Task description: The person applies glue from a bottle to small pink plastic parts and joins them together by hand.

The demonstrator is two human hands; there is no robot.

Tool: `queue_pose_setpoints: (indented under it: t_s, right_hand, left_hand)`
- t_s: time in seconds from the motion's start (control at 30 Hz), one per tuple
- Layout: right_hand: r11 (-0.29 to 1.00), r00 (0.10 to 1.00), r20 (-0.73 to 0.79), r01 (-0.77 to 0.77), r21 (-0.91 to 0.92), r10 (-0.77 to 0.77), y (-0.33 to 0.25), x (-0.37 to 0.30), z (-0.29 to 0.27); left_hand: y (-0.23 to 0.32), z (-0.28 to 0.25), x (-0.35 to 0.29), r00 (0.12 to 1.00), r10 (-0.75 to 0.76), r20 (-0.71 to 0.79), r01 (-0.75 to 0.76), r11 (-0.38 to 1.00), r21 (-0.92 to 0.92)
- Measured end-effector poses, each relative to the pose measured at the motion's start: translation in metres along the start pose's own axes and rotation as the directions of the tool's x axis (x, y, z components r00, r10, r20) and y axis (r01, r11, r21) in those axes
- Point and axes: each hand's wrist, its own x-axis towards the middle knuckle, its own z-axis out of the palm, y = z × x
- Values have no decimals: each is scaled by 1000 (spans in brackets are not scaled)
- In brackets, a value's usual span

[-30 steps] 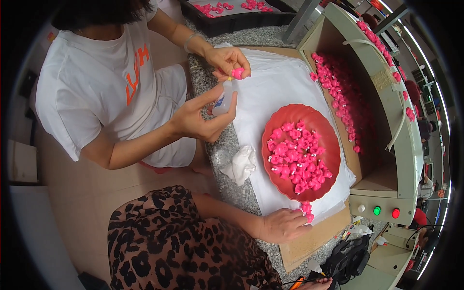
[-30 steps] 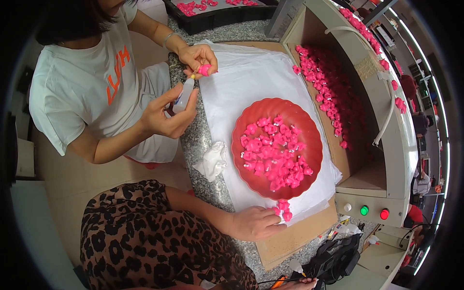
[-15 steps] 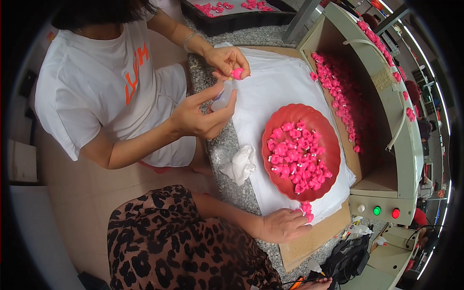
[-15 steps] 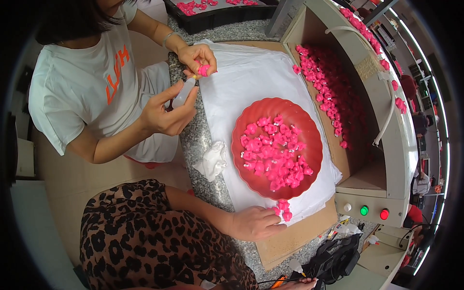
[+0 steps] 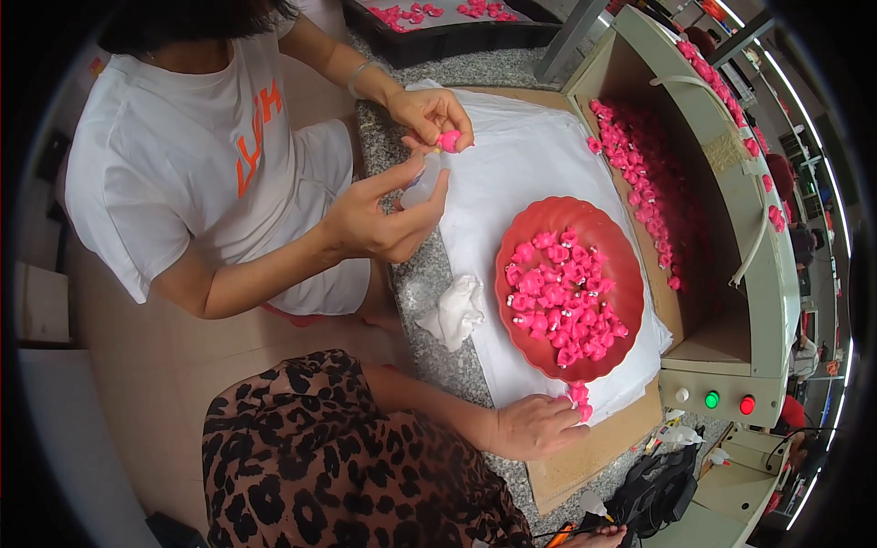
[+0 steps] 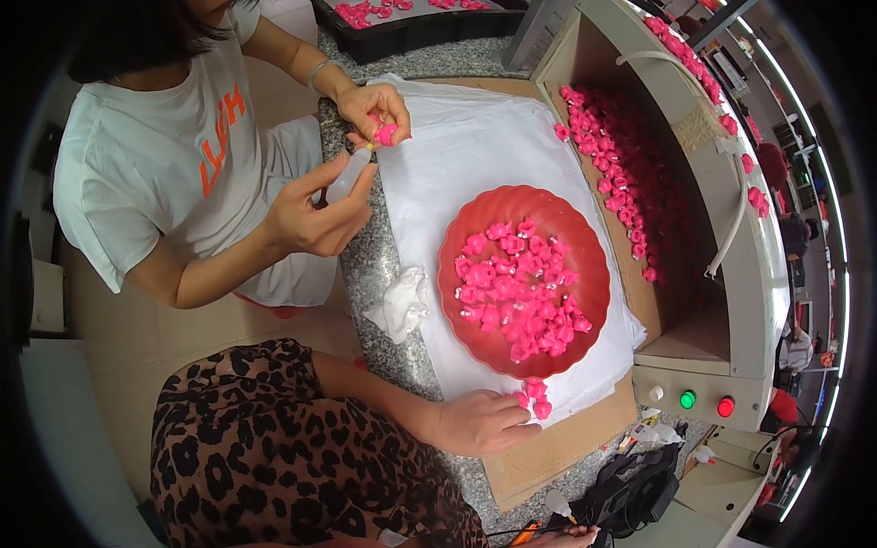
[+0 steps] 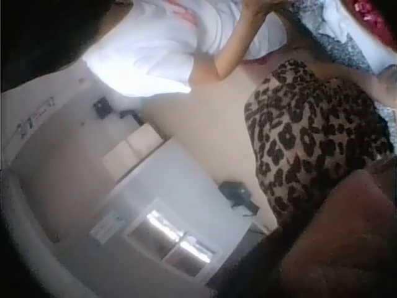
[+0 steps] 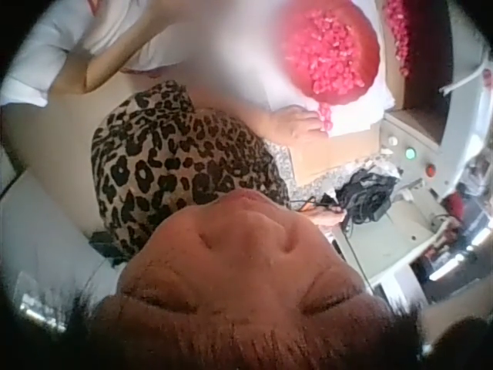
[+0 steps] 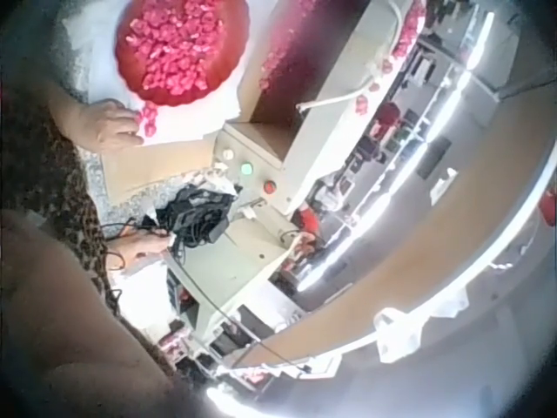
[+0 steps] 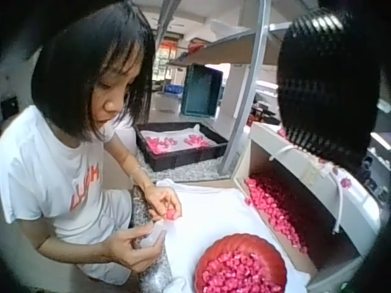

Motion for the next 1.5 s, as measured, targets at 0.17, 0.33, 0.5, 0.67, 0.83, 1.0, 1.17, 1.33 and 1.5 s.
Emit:
queue_pose_setpoints:
  t_s: [0.17, 0.33, 0.5, 0.67, 0.83, 1.0, 1.17, 1.33, 1.5]
  right_hand:
    - [999, 1000, 7, 2, -43, -2, -3, -2, 1]
    - [985, 994, 59, 104, -138, -96, 6, 5, -7]
    - [997, 997, -12, -70, -29, 70, 22, 23, -17]
    - [996, 997, -24, -72, -58, 71, 23, 24, -16]
    - [993, 996, -43, -85, -87, 81, 20, 21, -14]
    - [990, 996, -29, -89, -114, 86, 32, 33, -23]
    - [985, 991, -56, -128, -115, 122, 32, 33, -22]
    - [981, 990, -64, -130, -142, 122, 28, 32, -20]
    - [976, 979, -61, -199, -93, 194, 31, 37, -23]
  left_hand:
    - [0, 1, 0, 1000, -3, 3, 3, 1000, -2]
    - [-1, 1, -1, 1000, 2, 2, -2, 1000, 0]
    - [0, 0, 0, 1000, -2, 4, 2, 1000, 5]
    - [0, 1, -1, 1000, -2, -18, 2, 1000, 5]
    - [0, 2, -1, 1000, -3, 2, 3, 1000, 10]
    - [0, 1, -1, 1000, 5, 4, -5, 1000, 10]
    - [0, 2, -1, 1000, -2, 11, 2, 1000, 6]
    - [-1, 3, -2, 1000, -3, 3, 3, 1000, 6]
    - [-1, 2, -1, 1000, 0, -2, 0, 1000, 15]
